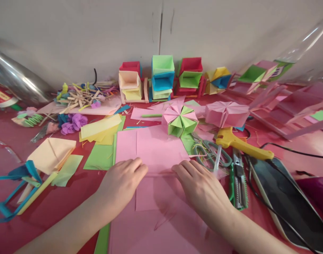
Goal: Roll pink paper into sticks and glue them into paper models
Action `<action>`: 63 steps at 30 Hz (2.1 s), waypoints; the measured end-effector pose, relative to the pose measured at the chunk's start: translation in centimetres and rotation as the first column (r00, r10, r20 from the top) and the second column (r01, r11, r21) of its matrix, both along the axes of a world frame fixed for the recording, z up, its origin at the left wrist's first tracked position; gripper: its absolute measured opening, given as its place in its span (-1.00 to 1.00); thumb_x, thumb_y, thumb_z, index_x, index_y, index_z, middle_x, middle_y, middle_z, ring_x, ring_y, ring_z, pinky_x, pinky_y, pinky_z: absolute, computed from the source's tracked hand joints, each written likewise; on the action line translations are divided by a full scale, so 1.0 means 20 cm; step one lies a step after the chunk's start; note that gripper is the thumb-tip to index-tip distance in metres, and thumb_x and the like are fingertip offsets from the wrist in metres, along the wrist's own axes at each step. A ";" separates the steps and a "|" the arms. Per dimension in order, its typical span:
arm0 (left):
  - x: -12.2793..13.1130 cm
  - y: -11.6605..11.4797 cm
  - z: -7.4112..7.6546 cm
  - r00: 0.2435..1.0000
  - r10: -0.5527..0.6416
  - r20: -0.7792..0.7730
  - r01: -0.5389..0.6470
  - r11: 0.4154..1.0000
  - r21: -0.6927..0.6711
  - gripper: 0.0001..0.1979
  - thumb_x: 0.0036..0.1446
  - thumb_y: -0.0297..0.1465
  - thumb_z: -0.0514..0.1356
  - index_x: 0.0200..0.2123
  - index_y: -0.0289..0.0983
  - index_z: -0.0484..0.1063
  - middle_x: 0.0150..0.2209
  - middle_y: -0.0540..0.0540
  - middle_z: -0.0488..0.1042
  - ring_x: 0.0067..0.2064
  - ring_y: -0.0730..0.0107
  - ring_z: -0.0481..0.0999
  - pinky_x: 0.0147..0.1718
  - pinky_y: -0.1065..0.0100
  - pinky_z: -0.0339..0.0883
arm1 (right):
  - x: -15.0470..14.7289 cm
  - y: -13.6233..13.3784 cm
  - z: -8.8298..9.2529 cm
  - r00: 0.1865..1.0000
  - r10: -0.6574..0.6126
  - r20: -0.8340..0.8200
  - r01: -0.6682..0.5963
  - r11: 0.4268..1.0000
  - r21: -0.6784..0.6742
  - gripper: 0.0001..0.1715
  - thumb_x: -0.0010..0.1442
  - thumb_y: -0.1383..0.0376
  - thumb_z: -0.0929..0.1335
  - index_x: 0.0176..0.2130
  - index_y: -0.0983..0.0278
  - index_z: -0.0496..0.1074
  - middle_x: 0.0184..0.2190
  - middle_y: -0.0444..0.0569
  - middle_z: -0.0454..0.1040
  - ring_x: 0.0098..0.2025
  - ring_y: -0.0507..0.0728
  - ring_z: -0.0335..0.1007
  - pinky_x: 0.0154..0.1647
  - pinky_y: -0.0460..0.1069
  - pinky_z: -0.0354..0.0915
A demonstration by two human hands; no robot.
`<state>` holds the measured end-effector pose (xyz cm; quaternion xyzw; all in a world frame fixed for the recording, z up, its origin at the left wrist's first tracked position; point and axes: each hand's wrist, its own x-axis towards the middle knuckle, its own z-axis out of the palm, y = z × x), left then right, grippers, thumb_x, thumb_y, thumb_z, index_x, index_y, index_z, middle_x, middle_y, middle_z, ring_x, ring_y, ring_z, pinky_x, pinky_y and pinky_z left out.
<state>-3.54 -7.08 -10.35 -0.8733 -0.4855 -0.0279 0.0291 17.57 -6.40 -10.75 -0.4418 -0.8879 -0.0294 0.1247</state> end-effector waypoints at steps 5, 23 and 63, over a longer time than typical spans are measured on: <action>0.01 -0.01 0.01 1.000 -0.008 -0.024 0.009 0.999 0.034 -0.80 0.06 -0.66 0.01 -0.41 -0.27 0.31 -0.39 -0.05 0.37 -0.34 0.29 0.39 -0.38 0.27 0.28 | -0.01 -0.02 -0.01 0.999 0.036 0.031 -0.039 0.991 0.125 -0.79 0.05 0.56 0.25 -0.47 0.29 0.31 -0.47 -0.05 0.34 -0.44 0.10 0.18 -0.42 -0.03 0.07; 0.07 -0.01 -0.01 0.995 0.040 -0.087 -0.036 0.998 0.046 -0.77 0.10 -0.67 -0.06 -0.36 -0.30 0.32 -0.35 -0.11 0.39 -0.30 0.25 0.40 -0.32 0.25 0.30 | 0.01 -0.01 -0.02 0.995 0.047 0.088 -0.060 0.986 0.156 -0.79 0.03 0.58 0.26 -0.43 0.30 0.34 -0.43 -0.03 0.37 -0.42 0.10 0.22 -0.38 -0.03 0.10; 0.05 0.07 -0.02 0.952 0.057 0.301 0.000 0.983 -0.185 -0.90 0.13 -0.52 0.10 -0.43 -0.26 0.34 -0.39 -0.02 0.38 -0.31 0.35 0.38 -0.35 0.34 0.28 | 0.05 0.04 -0.09 0.972 0.144 -0.186 -0.136 0.989 0.054 -0.65 0.28 0.40 0.09 -0.40 0.27 0.35 -0.47 -0.04 0.35 -0.44 0.09 0.20 -0.42 -0.02 0.10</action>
